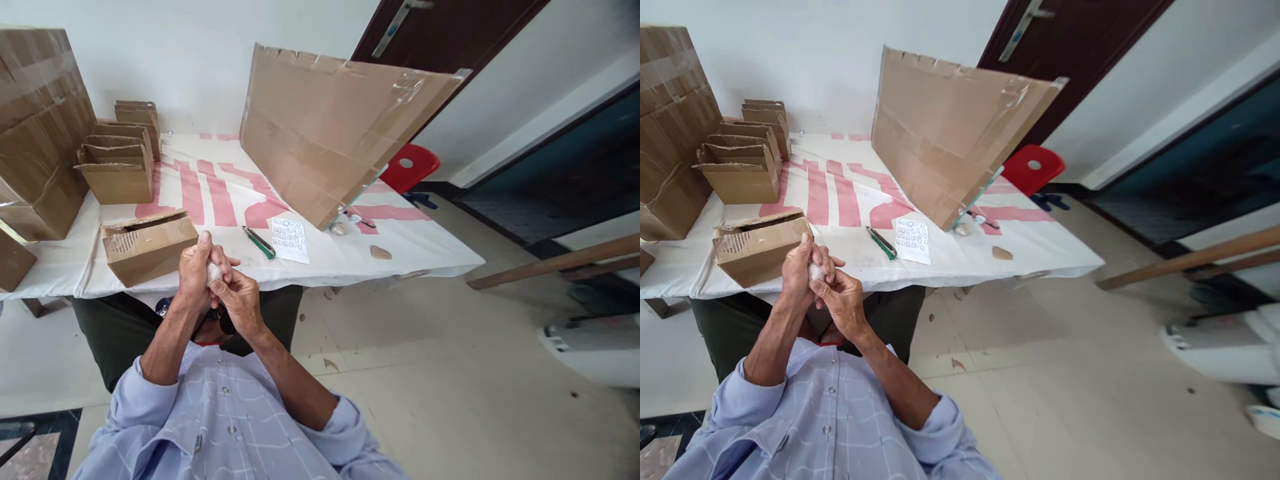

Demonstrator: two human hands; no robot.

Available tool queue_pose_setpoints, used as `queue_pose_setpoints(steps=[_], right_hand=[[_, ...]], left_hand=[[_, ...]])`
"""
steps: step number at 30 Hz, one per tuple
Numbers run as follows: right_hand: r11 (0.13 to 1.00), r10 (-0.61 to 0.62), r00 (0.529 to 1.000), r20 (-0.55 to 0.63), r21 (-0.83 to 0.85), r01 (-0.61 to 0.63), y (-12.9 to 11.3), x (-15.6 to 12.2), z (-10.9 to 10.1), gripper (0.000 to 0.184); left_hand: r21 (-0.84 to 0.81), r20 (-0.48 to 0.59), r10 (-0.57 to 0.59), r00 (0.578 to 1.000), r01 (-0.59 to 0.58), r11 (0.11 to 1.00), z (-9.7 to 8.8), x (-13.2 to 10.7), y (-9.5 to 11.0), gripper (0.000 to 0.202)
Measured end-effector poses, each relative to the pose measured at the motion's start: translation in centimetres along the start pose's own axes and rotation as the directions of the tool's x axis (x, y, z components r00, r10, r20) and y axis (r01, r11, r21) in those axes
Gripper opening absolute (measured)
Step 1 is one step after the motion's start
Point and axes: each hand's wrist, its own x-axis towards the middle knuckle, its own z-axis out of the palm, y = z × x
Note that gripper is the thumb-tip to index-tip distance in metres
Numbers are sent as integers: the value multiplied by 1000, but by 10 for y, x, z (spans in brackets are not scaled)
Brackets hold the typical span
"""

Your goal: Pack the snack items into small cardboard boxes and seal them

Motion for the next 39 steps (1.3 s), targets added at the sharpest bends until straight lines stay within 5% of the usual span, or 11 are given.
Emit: queue_pose_setpoints(steps=[4,7,12,17,21,27,34,39], right_hand=[[998,52,996,78,42,-56,7,0,-8,70],[983,99,993,70,150,-109,13,-1,-6,66],[960,84,994,63,263,-98,13,-2,0,61],[965,125,980,152,209,-156,12,0,-10,63],[976,123,987,100,167,-139,14,2,-15,65],[957,138,988,67,249,-150,19,10,-6,72],[974,111,992,55,191,-120,11,15,-23,61],[966,131,991,42,220,-137,14,14,-39,63]], left_hand=[[180,137,-71,988,46,983,-14,-1,4,78],[123,257,-73,964,42,992,-20,-1,5,97],[18,107,68,992,-70,997,-16,-9,2,80],[240,84,8,996,-28,970,-13,-15,0,74],[269,134,-53,990,15,963,-14,-13,2,74],[210,87,128,988,-144,967,-16,-10,-5,57],[327,106,111,988,-140,935,-16,-3,-12,46],[265,121,-13,993,-19,964,-7,-1,-20,52]])
